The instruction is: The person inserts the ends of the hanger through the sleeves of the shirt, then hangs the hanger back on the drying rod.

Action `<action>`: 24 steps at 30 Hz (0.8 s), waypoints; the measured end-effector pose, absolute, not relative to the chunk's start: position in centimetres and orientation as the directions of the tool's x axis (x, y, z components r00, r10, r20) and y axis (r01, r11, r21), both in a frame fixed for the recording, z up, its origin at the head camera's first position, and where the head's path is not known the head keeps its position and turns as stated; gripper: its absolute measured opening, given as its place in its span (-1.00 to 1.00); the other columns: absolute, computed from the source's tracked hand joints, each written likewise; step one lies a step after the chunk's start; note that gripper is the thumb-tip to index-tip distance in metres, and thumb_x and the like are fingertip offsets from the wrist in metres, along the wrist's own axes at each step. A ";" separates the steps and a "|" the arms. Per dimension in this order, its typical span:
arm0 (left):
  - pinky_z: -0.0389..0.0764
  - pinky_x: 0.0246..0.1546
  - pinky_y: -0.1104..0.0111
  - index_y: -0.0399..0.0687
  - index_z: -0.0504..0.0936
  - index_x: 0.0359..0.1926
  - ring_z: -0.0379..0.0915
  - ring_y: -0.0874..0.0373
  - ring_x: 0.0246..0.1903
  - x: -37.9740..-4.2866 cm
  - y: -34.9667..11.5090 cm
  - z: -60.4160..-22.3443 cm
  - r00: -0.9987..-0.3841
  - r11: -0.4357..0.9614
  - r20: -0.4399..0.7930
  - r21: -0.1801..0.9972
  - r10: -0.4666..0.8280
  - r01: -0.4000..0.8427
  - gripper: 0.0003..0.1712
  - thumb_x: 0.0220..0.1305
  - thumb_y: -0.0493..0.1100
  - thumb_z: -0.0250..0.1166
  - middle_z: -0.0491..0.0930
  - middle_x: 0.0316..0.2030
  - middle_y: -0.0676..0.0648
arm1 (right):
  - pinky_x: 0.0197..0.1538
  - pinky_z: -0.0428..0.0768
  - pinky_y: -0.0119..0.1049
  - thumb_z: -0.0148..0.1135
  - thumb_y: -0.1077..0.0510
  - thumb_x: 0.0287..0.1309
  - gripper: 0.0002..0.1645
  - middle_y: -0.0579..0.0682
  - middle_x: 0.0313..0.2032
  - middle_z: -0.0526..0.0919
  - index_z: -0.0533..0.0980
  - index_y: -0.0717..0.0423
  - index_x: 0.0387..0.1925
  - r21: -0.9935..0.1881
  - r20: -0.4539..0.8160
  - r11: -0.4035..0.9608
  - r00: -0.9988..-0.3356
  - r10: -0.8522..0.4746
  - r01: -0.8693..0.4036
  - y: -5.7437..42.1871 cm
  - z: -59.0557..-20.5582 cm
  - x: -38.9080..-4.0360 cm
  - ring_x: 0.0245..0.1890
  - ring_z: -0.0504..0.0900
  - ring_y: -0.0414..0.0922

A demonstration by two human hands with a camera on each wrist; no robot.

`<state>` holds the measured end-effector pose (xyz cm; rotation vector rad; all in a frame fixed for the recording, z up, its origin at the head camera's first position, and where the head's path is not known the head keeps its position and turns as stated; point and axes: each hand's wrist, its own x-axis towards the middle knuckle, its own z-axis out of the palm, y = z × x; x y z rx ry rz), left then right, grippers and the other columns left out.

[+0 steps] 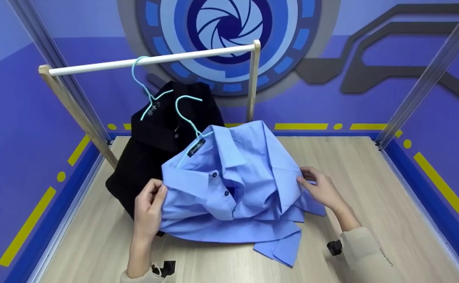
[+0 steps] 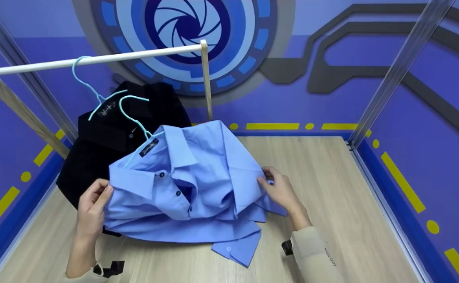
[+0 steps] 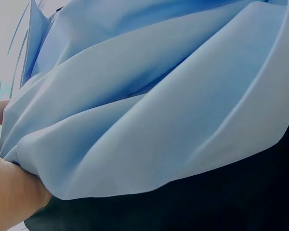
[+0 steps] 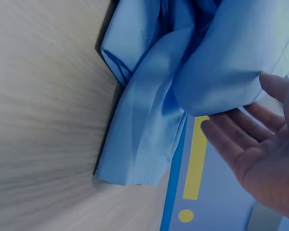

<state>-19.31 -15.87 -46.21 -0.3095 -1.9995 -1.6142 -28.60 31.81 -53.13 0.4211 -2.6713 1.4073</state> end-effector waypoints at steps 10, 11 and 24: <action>0.34 -0.47 0.43 -0.37 0.57 -0.29 0.31 0.22 -0.54 -18.4 -16.4 -45.7 -0.808 0.237 0.553 0.828 -0.202 0.508 -0.88 0.44 -0.45 0.15 0.44 -0.46 -0.09 | 0.25 0.48 0.12 0.26 0.15 0.44 -0.41 0.29 0.23 0.54 0.38 0.33 0.37 -0.839 0.220 0.434 -0.934 -0.281 -0.329 30.9 -52.9 -28.7 0.24 0.51 0.20; 0.34 -0.47 0.43 -0.37 0.56 -0.29 0.30 0.22 -0.54 -18.4 -16.5 -45.6 -0.810 0.236 0.550 0.831 -0.206 0.504 -0.88 0.45 -0.45 0.15 0.43 -0.46 -0.09 | 0.25 0.48 0.11 0.26 0.14 0.44 -0.41 0.28 0.23 0.53 0.38 0.33 0.37 -0.839 0.222 0.432 -0.932 -0.286 -0.332 30.8 -52.9 -28.7 0.25 0.51 0.19; 0.25 -0.54 0.41 -0.44 0.52 -0.29 0.21 0.26 -0.58 -17.5 -17.3 -45.0 -0.793 0.200 0.552 0.833 -0.256 0.516 -0.86 0.46 -0.45 0.11 0.35 -0.51 -0.01 | 0.27 0.46 0.13 0.25 0.15 0.45 -0.38 0.27 0.29 0.49 0.35 0.30 0.41 -0.840 0.247 0.387 -0.903 -0.352 -0.381 29.4 -52.3 -28.6 0.30 0.46 0.18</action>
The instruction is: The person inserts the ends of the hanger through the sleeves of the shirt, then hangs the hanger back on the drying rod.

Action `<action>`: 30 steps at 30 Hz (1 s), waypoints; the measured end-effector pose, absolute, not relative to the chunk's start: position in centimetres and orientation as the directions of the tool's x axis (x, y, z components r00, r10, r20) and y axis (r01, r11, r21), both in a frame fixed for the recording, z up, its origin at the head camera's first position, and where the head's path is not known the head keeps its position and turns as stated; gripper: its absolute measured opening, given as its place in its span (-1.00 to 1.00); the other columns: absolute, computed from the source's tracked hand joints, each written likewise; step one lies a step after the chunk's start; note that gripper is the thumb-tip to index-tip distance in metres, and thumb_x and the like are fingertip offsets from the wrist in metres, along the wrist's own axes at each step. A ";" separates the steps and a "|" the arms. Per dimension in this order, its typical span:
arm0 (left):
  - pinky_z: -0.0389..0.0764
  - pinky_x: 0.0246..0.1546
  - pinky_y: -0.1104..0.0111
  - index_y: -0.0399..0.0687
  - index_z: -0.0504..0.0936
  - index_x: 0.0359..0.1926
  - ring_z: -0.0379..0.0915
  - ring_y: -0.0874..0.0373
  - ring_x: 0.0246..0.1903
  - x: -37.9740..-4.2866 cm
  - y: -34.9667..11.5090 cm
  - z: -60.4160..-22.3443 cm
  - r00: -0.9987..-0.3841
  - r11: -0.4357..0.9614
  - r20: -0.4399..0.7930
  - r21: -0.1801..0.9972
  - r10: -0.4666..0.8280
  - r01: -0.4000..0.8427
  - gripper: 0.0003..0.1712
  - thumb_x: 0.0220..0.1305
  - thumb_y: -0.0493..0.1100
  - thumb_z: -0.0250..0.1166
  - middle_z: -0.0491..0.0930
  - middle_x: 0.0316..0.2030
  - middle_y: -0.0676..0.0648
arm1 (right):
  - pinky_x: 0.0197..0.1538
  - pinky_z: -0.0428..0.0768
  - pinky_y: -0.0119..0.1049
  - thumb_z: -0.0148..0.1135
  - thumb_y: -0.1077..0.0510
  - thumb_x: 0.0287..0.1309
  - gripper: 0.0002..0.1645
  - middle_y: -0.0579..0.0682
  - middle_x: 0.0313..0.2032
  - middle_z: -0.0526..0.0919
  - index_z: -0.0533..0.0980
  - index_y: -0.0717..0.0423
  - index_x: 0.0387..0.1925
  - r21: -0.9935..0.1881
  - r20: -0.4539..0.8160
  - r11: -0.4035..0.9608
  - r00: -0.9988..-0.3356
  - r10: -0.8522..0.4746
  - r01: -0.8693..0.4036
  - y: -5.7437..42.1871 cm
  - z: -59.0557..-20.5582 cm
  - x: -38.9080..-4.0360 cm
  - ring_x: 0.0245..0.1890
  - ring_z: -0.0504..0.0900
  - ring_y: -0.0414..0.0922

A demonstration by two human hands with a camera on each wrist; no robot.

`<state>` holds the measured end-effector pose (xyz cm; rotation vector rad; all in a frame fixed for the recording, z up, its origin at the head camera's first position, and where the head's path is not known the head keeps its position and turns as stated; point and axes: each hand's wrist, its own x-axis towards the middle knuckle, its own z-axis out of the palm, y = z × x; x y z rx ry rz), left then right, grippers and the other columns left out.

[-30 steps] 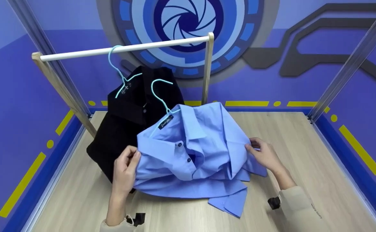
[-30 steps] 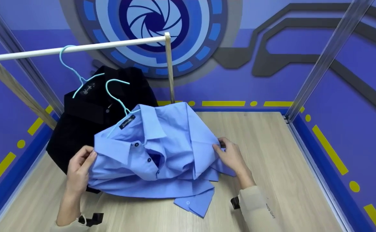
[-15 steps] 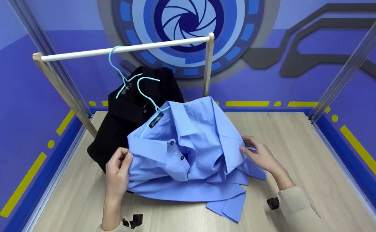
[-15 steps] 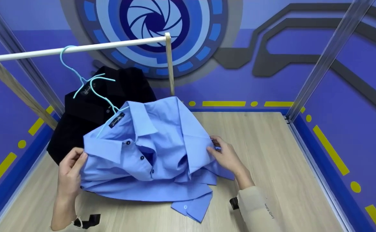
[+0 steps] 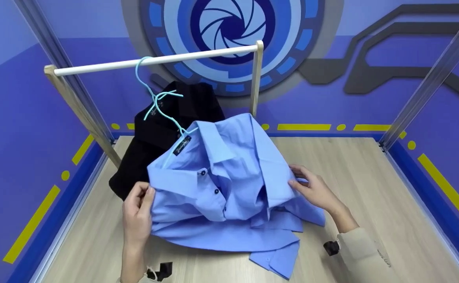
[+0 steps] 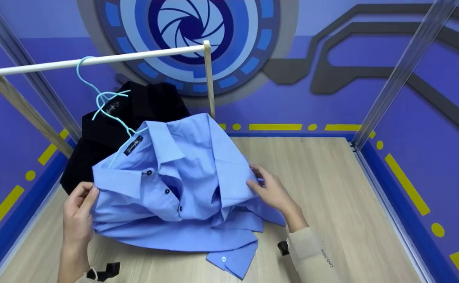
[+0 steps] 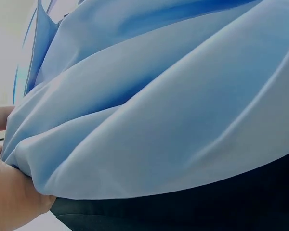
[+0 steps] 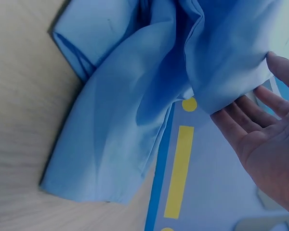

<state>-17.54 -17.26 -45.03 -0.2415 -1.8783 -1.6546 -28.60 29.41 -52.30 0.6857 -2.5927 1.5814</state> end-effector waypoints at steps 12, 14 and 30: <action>0.21 -0.54 0.41 -0.47 0.48 -0.25 0.15 0.27 -0.59 -17.1 -17.2 -44.5 -0.764 0.222 0.547 0.837 -0.341 0.500 -0.86 0.49 -0.42 0.10 0.32 -0.52 -0.01 | 0.22 0.51 0.13 0.24 0.13 0.46 -0.31 0.32 0.33 0.43 0.28 0.28 0.47 -0.829 0.223 0.406 -0.893 -0.390 -0.384 28.5 -52.4 -27.7 0.22 0.53 0.23; 0.20 -0.54 0.42 -0.47 0.48 -0.25 0.15 0.27 -0.59 -17.1 -17.1 -44.4 -0.756 0.228 0.550 0.835 -0.354 0.501 -0.86 0.50 -0.42 0.10 0.32 -0.52 -0.01 | 0.21 0.53 0.10 0.23 0.12 0.47 -0.29 0.33 0.37 0.38 0.25 0.25 0.50 -0.829 0.210 0.412 -0.892 -0.399 -0.379 28.3 -52.4 -27.6 0.24 0.52 0.24; 0.22 -0.54 0.45 -0.46 0.50 -0.23 0.16 0.28 -0.59 -17.5 -16.4 -43.6 -0.710 0.296 0.566 0.824 -0.419 0.482 -0.85 0.51 -0.38 0.11 0.28 -0.52 0.02 | 0.25 0.48 0.14 0.21 0.03 0.49 -0.23 0.19 0.50 0.21 0.17 0.11 0.56 -0.831 0.149 0.424 -0.879 -0.453 -0.359 27.2 -52.6 -26.6 0.31 0.44 0.21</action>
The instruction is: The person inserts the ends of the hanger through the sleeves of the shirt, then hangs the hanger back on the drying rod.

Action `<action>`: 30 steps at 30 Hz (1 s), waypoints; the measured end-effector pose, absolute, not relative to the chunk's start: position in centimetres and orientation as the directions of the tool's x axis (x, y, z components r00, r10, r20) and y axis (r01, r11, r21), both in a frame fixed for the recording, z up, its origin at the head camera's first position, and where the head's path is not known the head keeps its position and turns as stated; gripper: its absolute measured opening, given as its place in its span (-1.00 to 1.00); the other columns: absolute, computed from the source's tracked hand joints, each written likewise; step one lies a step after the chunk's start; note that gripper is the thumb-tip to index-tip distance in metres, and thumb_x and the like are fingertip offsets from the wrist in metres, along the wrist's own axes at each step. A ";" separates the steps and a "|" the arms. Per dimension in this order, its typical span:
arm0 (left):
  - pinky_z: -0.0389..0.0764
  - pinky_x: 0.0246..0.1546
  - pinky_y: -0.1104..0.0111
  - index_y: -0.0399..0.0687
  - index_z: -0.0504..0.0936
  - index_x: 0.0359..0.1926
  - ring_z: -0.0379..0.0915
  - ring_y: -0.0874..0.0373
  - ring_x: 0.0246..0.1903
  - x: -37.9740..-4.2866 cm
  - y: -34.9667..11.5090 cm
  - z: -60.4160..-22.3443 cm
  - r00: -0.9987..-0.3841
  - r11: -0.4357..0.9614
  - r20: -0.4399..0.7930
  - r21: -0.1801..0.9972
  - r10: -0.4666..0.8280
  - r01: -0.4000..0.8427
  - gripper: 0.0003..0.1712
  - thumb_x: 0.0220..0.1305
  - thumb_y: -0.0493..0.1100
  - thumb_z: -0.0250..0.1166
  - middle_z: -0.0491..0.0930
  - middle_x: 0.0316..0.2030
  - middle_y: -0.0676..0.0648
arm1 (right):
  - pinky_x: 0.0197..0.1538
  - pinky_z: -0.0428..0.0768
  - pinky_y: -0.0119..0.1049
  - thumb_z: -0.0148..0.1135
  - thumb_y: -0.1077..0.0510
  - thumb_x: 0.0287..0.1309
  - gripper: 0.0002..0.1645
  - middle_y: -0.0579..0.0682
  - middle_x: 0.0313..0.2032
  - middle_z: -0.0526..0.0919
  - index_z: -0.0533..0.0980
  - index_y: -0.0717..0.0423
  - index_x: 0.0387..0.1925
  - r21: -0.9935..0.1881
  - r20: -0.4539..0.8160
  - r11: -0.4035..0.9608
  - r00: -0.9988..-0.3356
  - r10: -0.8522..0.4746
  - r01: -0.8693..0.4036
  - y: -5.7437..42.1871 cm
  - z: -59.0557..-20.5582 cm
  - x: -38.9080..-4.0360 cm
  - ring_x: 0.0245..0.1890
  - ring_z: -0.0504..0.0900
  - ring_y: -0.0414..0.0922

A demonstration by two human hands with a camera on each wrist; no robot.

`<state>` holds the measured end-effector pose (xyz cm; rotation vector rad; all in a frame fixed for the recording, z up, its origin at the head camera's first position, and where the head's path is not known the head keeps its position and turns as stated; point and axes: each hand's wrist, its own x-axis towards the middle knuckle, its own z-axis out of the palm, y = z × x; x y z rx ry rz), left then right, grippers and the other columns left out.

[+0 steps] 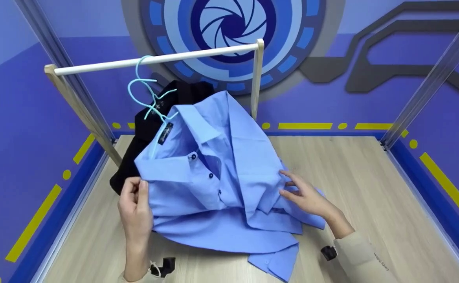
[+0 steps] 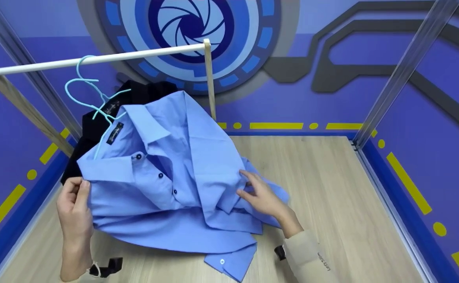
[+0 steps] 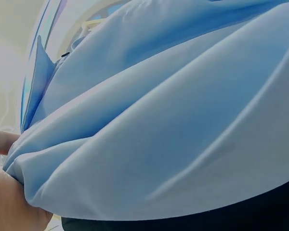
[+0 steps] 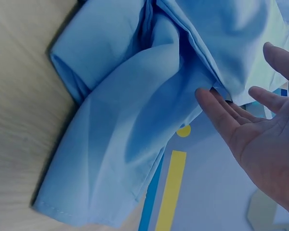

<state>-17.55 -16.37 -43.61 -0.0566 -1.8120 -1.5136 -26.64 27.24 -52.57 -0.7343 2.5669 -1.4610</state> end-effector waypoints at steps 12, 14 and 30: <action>0.21 -0.55 0.46 -0.46 0.51 -0.23 0.16 0.28 -0.60 -18.6 -16.1 -42.9 -0.690 0.307 0.598 0.801 -0.407 0.514 -0.86 0.49 -0.40 0.11 0.31 -0.52 -0.01 | 0.30 0.35 0.29 0.18 -0.05 0.49 -0.19 0.26 0.39 0.37 0.14 0.12 0.57 -0.814 0.114 0.463 -0.879 -0.463 -0.350 27.2 -53.6 -26.7 0.32 0.42 0.24; 0.21 -0.55 0.46 -0.46 0.50 -0.24 0.16 0.28 -0.60 -18.7 -16.1 -42.8 -0.685 0.315 0.606 0.795 -0.404 0.518 -0.86 0.49 -0.40 0.11 0.31 -0.52 -0.01 | 0.30 0.35 0.29 0.19 -0.04 0.49 -0.20 0.26 0.34 0.43 0.15 0.16 0.56 -0.809 0.123 0.463 -0.874 -0.469 -0.362 27.2 -53.8 -26.7 0.31 0.43 0.25; 0.23 -0.53 0.48 -0.43 0.52 -0.27 0.22 0.28 -0.59 -20.1 -15.8 -41.5 -0.632 0.404 0.666 0.745 -0.396 0.531 -0.88 0.47 -0.43 0.13 0.39 -0.50 -0.01 | 0.29 0.41 0.21 0.20 -0.05 0.48 -0.17 0.25 0.40 0.38 0.13 0.18 0.57 -0.796 0.111 0.463 -0.847 -0.520 -0.389 25.6 -54.7 -26.4 0.34 0.41 0.22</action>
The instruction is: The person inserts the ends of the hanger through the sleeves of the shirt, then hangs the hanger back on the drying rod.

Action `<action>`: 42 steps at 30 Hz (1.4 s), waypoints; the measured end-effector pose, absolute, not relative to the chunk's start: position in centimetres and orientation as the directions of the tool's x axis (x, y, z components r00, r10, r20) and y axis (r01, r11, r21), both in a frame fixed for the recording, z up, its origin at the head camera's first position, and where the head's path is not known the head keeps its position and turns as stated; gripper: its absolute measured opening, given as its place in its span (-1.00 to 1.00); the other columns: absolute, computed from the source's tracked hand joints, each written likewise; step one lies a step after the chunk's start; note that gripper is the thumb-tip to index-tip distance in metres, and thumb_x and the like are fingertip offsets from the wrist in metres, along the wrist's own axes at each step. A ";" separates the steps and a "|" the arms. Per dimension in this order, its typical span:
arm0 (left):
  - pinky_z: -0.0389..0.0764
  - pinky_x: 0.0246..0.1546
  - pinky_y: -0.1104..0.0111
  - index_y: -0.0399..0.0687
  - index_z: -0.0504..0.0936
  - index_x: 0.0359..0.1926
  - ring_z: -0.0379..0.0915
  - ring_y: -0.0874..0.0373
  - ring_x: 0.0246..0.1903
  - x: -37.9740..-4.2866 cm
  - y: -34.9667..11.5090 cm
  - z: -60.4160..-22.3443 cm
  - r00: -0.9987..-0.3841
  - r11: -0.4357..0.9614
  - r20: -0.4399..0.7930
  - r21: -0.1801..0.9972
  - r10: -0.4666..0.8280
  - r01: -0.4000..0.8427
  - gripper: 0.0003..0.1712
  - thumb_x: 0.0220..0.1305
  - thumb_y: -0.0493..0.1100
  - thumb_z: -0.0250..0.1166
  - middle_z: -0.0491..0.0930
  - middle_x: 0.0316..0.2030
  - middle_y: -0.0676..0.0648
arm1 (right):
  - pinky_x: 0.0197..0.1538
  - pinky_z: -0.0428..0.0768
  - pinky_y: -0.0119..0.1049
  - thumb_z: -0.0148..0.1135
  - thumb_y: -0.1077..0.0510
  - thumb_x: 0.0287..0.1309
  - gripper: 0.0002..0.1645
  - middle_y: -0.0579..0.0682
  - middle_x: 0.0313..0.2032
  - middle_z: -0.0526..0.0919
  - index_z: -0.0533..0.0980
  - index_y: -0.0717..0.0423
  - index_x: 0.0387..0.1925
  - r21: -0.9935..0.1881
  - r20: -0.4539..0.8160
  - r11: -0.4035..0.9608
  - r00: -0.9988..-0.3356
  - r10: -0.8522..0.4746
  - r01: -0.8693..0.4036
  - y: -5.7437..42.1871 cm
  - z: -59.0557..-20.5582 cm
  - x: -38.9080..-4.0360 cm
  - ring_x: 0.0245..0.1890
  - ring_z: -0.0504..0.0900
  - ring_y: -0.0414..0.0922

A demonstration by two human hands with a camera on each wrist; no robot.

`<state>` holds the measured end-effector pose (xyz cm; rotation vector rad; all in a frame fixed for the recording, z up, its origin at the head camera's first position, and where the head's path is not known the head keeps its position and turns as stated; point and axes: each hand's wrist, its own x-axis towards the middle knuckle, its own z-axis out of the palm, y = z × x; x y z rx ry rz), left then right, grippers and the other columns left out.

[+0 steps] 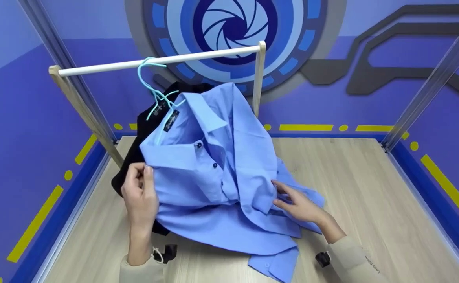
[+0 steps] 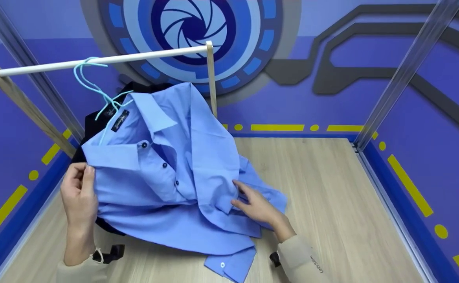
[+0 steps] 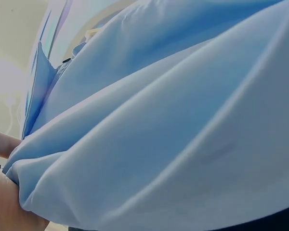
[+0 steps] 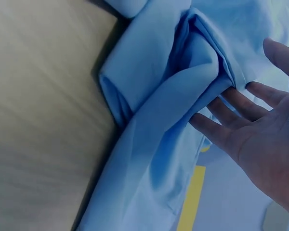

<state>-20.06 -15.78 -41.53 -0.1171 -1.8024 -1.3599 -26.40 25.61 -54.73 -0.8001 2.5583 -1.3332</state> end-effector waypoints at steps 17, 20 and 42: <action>0.43 -0.32 0.42 -0.42 0.51 -0.27 0.39 0.14 -0.40 -21.4 -14.6 -40.0 -0.643 0.410 0.672 0.738 -0.367 0.536 -0.84 0.49 -0.36 0.15 0.51 -0.39 -0.13 | 0.41 0.29 0.07 0.34 -0.06 0.37 0.05 0.30 0.52 0.12 -0.01 0.27 0.59 -0.788 0.066 0.484 -0.834 -0.548 -0.381 22.8 -56.1 -26.3 0.40 0.32 0.22; 0.43 -0.30 0.43 -0.40 0.51 -0.27 0.39 0.15 -0.40 -21.6 -14.6 -39.8 -0.647 0.424 0.671 0.737 -0.362 0.526 -0.84 0.49 -0.35 0.16 0.50 -0.39 -0.12 | 0.43 0.24 0.08 0.36 -0.04 0.34 0.06 0.26 0.53 0.12 0.00 0.27 0.59 -0.780 0.066 0.493 -0.833 -0.549 -0.386 22.4 -56.2 -26.4 0.43 0.28 0.17; 0.39 -0.28 0.39 -0.30 0.55 -0.25 0.39 0.13 -0.39 -23.0 -14.2 -38.9 -0.702 0.464 0.617 0.768 -0.354 0.441 -0.86 0.50 -0.29 0.19 0.52 -0.37 -0.09 | 0.48 0.11 0.12 0.34 -0.07 0.35 0.05 0.37 0.50 0.13 0.04 0.43 0.54 -0.716 0.054 0.544 -0.812 -0.581 -0.437 19.6 -56.7 -26.7 0.50 0.09 0.27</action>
